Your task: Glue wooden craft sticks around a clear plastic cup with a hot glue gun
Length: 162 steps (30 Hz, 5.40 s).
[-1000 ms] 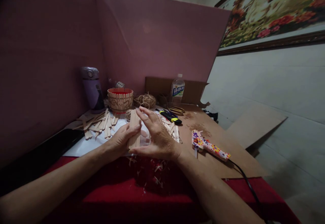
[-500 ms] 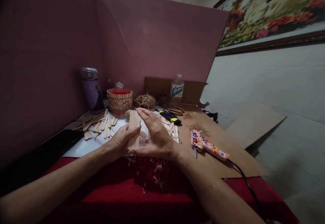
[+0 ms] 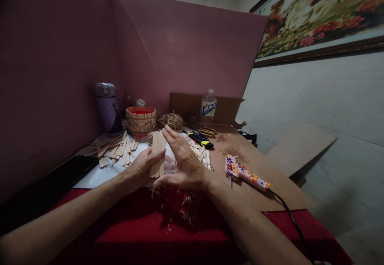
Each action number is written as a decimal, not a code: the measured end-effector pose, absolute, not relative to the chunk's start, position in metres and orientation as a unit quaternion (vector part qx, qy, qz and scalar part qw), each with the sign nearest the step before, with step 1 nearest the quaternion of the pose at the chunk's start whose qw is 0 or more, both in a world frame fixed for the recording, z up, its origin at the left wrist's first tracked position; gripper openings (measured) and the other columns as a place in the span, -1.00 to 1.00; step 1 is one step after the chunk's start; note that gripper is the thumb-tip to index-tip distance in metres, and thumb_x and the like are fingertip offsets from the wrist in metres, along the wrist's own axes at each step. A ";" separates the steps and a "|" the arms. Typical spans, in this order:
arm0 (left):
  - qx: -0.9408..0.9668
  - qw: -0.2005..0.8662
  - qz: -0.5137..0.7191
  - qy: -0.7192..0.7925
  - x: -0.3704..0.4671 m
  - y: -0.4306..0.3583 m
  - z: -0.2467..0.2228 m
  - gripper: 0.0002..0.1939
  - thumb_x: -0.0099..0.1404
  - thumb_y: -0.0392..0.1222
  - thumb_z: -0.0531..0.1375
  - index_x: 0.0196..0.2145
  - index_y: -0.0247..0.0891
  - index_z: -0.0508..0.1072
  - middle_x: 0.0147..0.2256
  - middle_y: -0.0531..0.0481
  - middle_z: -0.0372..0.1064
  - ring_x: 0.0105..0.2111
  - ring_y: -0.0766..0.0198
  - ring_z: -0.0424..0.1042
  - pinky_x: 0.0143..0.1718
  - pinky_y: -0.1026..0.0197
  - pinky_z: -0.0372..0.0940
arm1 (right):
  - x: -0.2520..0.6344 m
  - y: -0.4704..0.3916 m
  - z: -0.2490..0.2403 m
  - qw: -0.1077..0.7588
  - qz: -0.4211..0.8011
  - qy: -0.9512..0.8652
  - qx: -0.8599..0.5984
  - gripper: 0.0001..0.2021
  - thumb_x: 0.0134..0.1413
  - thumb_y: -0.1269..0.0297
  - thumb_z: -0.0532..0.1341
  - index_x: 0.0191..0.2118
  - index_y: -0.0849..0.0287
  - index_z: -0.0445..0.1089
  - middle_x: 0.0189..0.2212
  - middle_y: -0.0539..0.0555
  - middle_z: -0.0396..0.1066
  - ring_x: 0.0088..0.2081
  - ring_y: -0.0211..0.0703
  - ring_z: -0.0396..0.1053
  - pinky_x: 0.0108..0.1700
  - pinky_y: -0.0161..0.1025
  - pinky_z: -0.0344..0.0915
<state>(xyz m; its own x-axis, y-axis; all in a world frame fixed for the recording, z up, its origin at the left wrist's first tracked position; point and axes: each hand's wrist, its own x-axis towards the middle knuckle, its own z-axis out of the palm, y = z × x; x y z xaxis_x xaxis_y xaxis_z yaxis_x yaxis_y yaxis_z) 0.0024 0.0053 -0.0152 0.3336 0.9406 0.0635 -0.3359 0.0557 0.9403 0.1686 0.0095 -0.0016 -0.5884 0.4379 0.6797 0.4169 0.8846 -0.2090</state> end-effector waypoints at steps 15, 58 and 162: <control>0.466 0.684 0.477 0.295 0.003 0.003 -0.010 -0.55 0.13 -0.02 0.30 -0.12 -0.35 0.34 -0.39 -0.12 0.45 -0.47 0.18 0.47 -0.44 0.19 0.36 | 0.170 0.009 -0.002 0.383 -0.002 -0.892 -0.240 0.06 -0.11 -0.19 0.28 0.37 0.08 -0.31 0.36 0.23 -0.22 0.35 0.12 -0.22 0.30 0.15 -0.13; 0.418 0.697 0.523 0.258 -0.001 0.012 -0.008 -0.58 0.12 -0.02 0.30 -0.14 -0.32 0.36 -0.37 -0.11 0.43 -0.41 0.20 0.45 -0.36 0.14 0.38 | 0.168 0.003 -0.007 0.421 0.086 -0.852 -0.300 -0.14 0.06 -0.08 0.21 0.35 0.01 -0.22 0.33 0.21 -0.08 0.32 0.11 -0.10 0.28 0.20 -0.04; 0.582 0.422 0.549 0.427 -0.020 0.049 -0.024 -0.38 -0.24 -0.24 0.43 -0.17 -0.28 0.33 -0.22 -0.07 0.42 -0.17 0.08 0.41 -0.20 0.14 0.33 | 0.187 0.039 -0.007 0.509 0.348 -0.589 -0.522 -0.93 -0.30 0.36 0.14 -0.65 0.21 0.32 -0.77 -0.10 0.23 -0.71 -0.39 0.12 -0.71 -0.45 0.04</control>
<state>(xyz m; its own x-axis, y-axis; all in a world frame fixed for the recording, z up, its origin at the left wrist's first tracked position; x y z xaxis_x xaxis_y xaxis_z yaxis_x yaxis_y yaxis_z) -0.0199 0.0493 -0.0236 0.0328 0.9599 0.2786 0.0339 -0.2796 0.9595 0.1868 0.0394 -0.0073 0.0639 0.9697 0.2356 0.2607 0.2117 -0.9419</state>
